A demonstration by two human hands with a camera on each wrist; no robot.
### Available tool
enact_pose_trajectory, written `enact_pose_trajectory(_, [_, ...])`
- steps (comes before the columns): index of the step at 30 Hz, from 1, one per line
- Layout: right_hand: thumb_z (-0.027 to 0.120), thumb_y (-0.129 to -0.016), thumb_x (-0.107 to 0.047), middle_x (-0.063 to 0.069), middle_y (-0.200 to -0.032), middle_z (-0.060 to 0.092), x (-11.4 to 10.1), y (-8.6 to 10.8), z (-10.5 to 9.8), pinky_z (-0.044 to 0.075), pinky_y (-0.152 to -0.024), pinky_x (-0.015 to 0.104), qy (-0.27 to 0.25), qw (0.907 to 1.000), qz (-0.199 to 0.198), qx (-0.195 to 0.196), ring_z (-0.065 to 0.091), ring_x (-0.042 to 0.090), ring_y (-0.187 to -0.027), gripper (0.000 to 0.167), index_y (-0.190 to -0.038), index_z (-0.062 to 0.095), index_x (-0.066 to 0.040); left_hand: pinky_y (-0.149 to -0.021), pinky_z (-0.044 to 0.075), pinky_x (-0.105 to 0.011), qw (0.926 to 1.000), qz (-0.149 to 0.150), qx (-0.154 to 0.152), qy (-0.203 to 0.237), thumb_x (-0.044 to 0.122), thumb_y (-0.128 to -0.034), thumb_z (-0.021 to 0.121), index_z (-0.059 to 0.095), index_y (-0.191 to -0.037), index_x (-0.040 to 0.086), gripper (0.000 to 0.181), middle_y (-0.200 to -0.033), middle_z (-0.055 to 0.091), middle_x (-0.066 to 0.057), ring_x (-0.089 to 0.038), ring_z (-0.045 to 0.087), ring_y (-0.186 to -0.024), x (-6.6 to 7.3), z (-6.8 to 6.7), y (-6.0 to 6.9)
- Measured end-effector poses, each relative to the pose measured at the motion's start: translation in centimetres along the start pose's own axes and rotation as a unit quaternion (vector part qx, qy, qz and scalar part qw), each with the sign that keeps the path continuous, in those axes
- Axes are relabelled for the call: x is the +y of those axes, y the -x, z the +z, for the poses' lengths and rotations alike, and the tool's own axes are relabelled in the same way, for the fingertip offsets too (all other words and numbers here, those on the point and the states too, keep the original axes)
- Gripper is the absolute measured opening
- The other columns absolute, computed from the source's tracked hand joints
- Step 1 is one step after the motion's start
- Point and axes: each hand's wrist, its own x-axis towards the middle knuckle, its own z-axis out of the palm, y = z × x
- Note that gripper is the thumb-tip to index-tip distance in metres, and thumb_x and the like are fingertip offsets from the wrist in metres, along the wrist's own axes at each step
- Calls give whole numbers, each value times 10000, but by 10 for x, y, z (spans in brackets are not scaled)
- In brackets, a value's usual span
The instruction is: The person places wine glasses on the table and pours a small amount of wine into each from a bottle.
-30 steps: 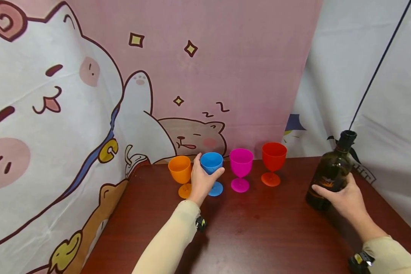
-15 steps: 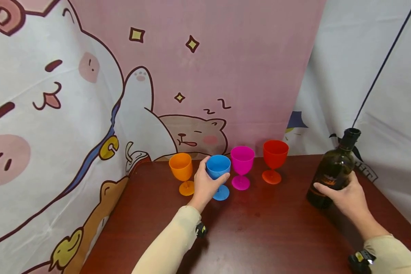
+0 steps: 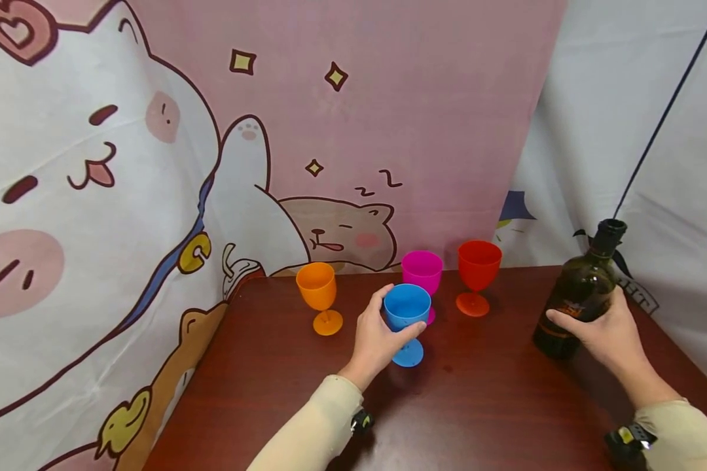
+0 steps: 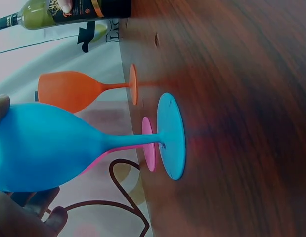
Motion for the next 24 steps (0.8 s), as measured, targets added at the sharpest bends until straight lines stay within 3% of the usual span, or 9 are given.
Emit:
enact_pose_trajectory(3, [885,-887,-374,363,-1524,434,-5,-1,0,479,-1134,401,138,9999,-40,47,462,556,-1323,1075,-1648,209,-28,-1031,608,-523,10000,-40,15,34,462,-869,880,422,-1596,269,880,-1501,629,-19,-289,633,-1336,-1,1,0])
enact_pose_trajectory(4, [899,-872,-368,354,-1515,451,-7,0,1,486,-1094,401,194,9998,-82,74,473,546,-1310,1084,-1651,222,-34,-1029,609,-521,10000,-62,6,37,466,-869,880,423,-1593,280,876,-1500,629,-16,-286,632,-1335,-2,1,0])
enact_pose_trajectory(7, [960,-794,-297,353,-1475,515,-14,-1,5,524,-1002,499,435,9976,-487,220,527,564,-1264,1114,-1648,286,-55,-1021,614,-520,10000,-69,-14,69,475,-868,878,422,-1589,302,870,-1499,629,-14,-287,633,-1334,-2,2,-1])
enact_pose_trajectory(10, [1001,-694,-174,360,-1423,581,-26,-6,7,460,-902,743,727,9896,-1212,281,581,596,-1193,1135,-1635,372,-93,-1021,615,-523,9999,-85,3,84,477,-870,876,421,-1585,315,863,-1502,626,-11,-287,632,-1337,-2,2,-2])
enact_pose_trajectory(13, [1010,-614,-102,324,-1363,645,-43,-12,6,490,-842,739,1207,9729,-1962,193,634,561,-1125,1138,-1607,457,-164,-1024,613,-519,9999,-78,29,64,475,-868,878,424,-1584,307,864,-1499,630,-12,-285,635,-1333,-2,2,-3])
enact_pose_trajectory(17, [1011,-594,-102,268,-1322,680,-67,-19,1,525,-792,748,1993,9420,-2700,-28,659,495,-1101,1150,-1602,472,-238,-1024,613,-504,10000,-35,35,7,477,-867,879,427,-1586,294,869,-1492,638,-14,-278,642,-1324,-2,2,-3])
enact_pose_trajectory(21, [1025,-581,-124,228,-1281,693,-90,-25,-3,537,-830,733,2560,9104,-3248,-84,671,493,-1071,1153,-1584,480,-283,-1021,616,-501,10000,-18,19,21,466,-870,878,424,-1588,286,868,-1493,638,-15,-279,642,-1326,-3,2,-4])
enact_pose_trajectory(24, [1026,-560,-129,186,-1237,710,-104,-30,-3,533,-876,687,2709,8874,-3731,4,682,479,-1027,1110,-1540,527,-287,-1024,615,-509,10000,-49,-3,67,458,-871,880,421,-1588,289,868,-1501,632,-16,-284,637,-1334,-2,2,-3])
